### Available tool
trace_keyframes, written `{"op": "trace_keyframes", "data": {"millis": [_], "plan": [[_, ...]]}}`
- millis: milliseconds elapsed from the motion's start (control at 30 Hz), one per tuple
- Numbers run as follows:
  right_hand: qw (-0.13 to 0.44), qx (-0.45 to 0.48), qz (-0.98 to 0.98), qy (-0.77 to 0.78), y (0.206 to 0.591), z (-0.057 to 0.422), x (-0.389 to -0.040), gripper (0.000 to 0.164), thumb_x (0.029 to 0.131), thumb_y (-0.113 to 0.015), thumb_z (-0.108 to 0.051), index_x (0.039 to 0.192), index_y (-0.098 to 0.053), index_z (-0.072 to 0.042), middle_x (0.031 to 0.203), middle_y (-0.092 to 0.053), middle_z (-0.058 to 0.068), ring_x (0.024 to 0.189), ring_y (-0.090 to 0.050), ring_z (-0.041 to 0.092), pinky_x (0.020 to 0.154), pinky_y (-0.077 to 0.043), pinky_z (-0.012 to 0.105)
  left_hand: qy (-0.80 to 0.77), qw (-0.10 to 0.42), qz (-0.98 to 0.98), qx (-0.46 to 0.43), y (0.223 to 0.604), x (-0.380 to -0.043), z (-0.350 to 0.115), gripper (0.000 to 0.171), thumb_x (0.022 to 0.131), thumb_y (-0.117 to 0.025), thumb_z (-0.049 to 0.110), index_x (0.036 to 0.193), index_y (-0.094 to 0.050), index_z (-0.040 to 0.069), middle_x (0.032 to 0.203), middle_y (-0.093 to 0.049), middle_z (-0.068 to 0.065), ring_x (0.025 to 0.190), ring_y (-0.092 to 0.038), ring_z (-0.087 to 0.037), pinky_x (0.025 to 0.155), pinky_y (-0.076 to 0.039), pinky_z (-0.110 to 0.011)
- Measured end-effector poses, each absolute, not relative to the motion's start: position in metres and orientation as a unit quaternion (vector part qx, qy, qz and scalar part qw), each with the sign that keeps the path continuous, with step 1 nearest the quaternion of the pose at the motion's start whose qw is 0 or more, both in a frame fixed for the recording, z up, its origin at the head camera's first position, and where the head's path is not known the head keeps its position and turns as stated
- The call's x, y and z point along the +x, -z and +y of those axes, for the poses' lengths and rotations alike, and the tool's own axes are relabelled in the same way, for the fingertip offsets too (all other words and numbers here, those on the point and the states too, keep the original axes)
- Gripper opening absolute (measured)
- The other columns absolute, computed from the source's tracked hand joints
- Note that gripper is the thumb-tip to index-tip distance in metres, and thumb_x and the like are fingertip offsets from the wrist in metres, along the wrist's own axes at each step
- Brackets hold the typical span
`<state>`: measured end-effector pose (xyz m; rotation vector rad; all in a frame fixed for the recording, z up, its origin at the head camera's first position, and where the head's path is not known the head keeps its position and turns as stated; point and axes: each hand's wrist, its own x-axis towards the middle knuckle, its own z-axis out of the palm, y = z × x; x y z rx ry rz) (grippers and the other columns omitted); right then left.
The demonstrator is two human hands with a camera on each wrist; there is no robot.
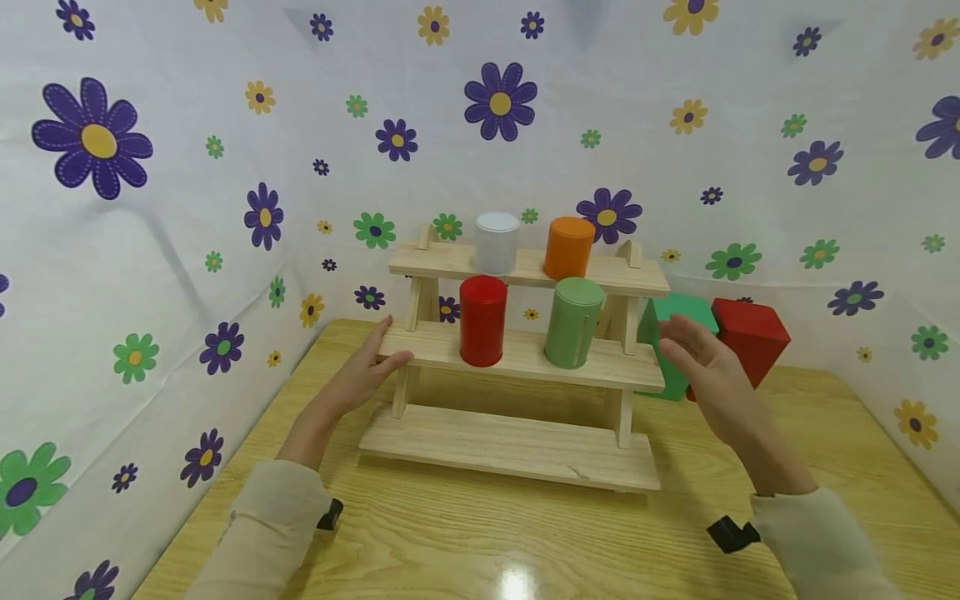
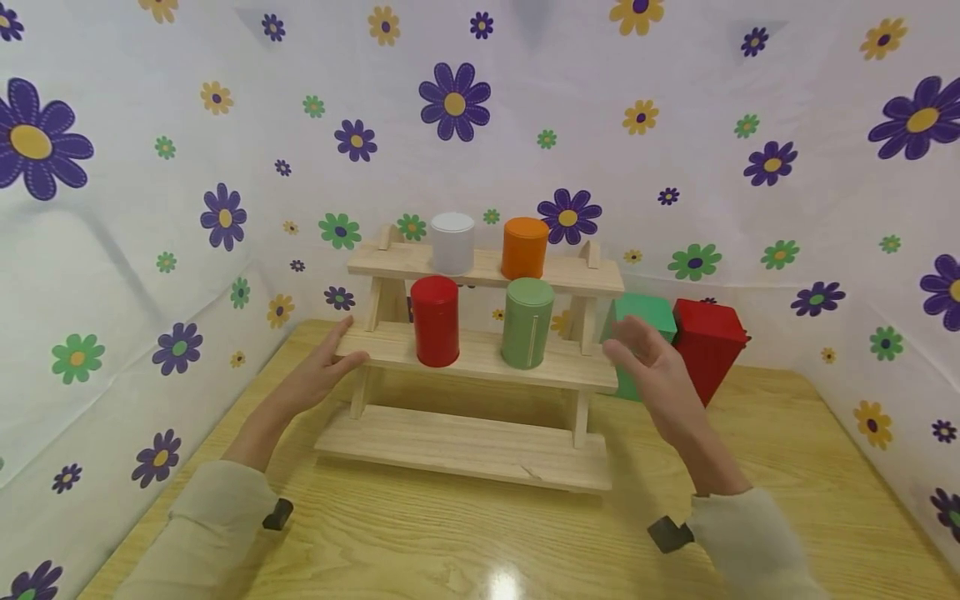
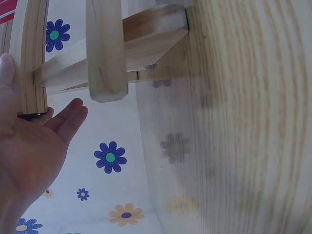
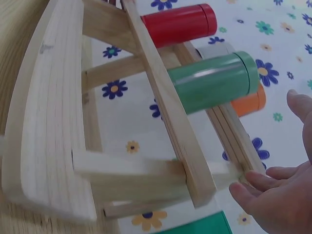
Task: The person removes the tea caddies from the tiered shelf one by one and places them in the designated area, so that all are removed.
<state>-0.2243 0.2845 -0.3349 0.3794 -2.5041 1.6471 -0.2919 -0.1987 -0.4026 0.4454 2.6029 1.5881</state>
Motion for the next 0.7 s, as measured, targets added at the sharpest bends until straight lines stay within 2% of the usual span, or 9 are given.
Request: {"op": "trace_keyframes", "data": {"millis": [100,267,333,533,600,700], "plan": [[0.058,0.128,-0.812,-0.567,0.335,0.27,-0.228,0.069,0.11,-0.054,-0.029,0.164,-0.02,-0.002,0.161,-0.034,0.021,0.147,-0.032,0.035,0.103,-0.04,0.009,-0.516,0.03,0.843,0.146,0.404,-0.293,-0.2,0.092,0.106,-0.055,0.05,0.167,0.002,0.012,0.171,-0.008,-0.022,0.144,-0.039,-0.047,0.12,-0.026,-0.061],[0.055,0.12,-0.803,-0.582,0.333,0.246,-0.232,0.072,0.107,-0.059,-0.033,0.163,-0.025,-0.002,0.161,-0.037,0.019,0.148,-0.034,0.035,0.105,-0.042,0.012,-0.52,0.03,0.841,0.147,0.405,-0.293,-0.201,0.093,0.105,-0.056,0.049,0.167,0.003,0.012,0.171,-0.008,-0.022,0.143,-0.04,-0.047,0.12,-0.026,-0.061],[0.053,0.12,-0.801,-0.584,0.333,0.238,-0.234,0.073,0.106,-0.06,-0.034,0.163,-0.026,-0.003,0.161,-0.038,0.018,0.148,-0.035,0.034,0.108,-0.042,0.018,-0.521,0.03,0.84,0.147,0.405,-0.293,-0.201,0.093,0.105,-0.056,0.049,0.167,0.003,0.012,0.171,-0.008,-0.021,0.143,-0.04,-0.047,0.12,-0.025,-0.061],[0.063,0.128,-0.794,-0.591,0.333,0.216,-0.242,0.072,0.104,-0.065,-0.031,0.162,-0.029,-0.006,0.16,-0.04,0.015,0.148,-0.037,0.031,0.119,-0.034,0.048,-0.522,0.028,0.839,0.148,0.405,-0.293,-0.2,0.093,0.105,-0.056,0.049,0.167,0.003,0.012,0.171,-0.006,-0.02,0.146,-0.036,-0.046,0.121,-0.022,-0.061],[0.071,0.136,-0.791,-0.593,0.334,0.209,-0.246,0.072,0.104,-0.065,-0.03,0.162,-0.03,-0.006,0.16,-0.04,0.015,0.148,-0.038,0.031,0.12,-0.033,0.051,-0.523,0.028,0.839,0.148,0.405,-0.293,-0.2,0.093,0.105,-0.057,0.049,0.167,0.002,0.012,0.171,-0.006,-0.02,0.145,-0.038,-0.046,0.121,-0.023,-0.061],[0.083,0.146,-0.782,-0.6,0.335,0.2,-0.25,0.072,0.103,-0.068,-0.029,0.161,-0.032,-0.006,0.158,-0.043,0.014,0.145,-0.041,0.031,0.119,-0.034,0.05,-0.523,0.027,0.839,0.149,0.405,-0.293,-0.2,0.093,0.105,-0.057,0.049,0.167,0.002,0.012,0.171,-0.006,-0.02,0.143,-0.04,-0.046,0.12,-0.025,-0.061]]}}
